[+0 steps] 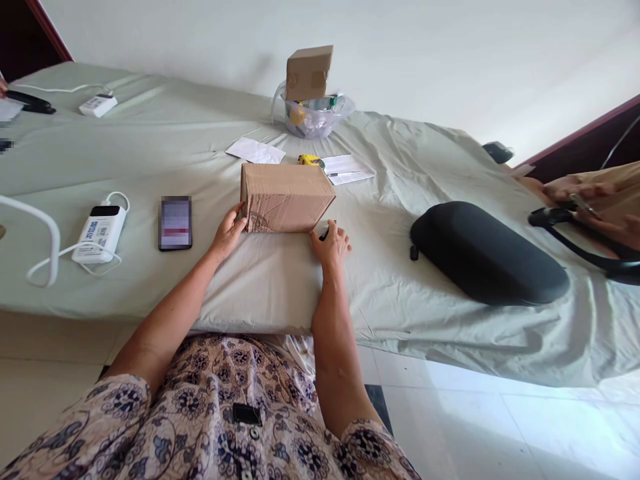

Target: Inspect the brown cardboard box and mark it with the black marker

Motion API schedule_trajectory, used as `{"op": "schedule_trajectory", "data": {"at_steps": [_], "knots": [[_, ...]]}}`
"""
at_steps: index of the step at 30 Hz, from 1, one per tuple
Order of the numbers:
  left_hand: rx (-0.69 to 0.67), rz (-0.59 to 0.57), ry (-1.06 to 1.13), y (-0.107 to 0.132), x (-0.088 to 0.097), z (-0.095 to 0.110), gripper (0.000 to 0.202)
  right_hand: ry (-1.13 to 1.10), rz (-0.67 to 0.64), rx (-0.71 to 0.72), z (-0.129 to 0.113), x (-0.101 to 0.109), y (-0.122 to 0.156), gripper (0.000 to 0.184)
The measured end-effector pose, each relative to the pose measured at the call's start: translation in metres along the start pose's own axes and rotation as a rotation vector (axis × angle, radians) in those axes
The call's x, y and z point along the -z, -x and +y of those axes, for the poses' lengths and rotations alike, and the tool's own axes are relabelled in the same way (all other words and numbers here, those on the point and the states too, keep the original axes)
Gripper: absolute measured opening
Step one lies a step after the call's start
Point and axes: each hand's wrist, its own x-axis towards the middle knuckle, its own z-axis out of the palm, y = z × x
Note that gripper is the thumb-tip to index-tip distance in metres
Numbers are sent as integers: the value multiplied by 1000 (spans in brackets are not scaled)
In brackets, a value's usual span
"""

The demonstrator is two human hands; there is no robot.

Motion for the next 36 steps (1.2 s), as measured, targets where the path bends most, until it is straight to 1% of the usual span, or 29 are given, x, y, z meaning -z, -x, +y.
{"op": "schedule_trajectory", "data": {"at_steps": [3,6,10,11,13,15,17,19,22,25,27,28,30,32,36], "knots": [[-35,-32,-96,-2,1,-3,58,69,-65,57,1,3,2,71],[-44,-38,-126,-3,0,-3,58,81,-92,78,3,3,2,75],[38,56,-127,0,-5,3,59,32,-54,138,6,-3,-1,79],[68,86,-137,1,-6,6,59,14,-35,166,7,-5,-2,77],[104,150,-164,4,-6,15,58,-22,-1,217,9,-9,-5,67],[92,235,-197,5,-2,26,56,-51,19,240,10,-12,-6,58],[65,335,-242,4,7,39,54,-70,31,240,10,-13,-6,55],[79,431,-317,3,21,53,53,-86,46,241,8,-12,-5,57],[155,495,-514,7,51,73,54,-129,83,236,5,-9,-3,61],[236,547,-808,25,83,85,54,-229,149,213,3,-6,-3,64],[313,594,-950,42,100,87,47,-315,218,207,2,-6,-4,66],[347,596,-1001,50,106,87,42,-353,251,210,2,-5,-5,66],[392,580,-1100,63,113,85,37,-409,303,224,1,-6,-7,64],[425,565,-1164,68,112,82,36,-446,328,238,1,-6,-9,63],[474,527,-1168,60,108,79,33,-495,345,237,1,-6,-11,62]]}}
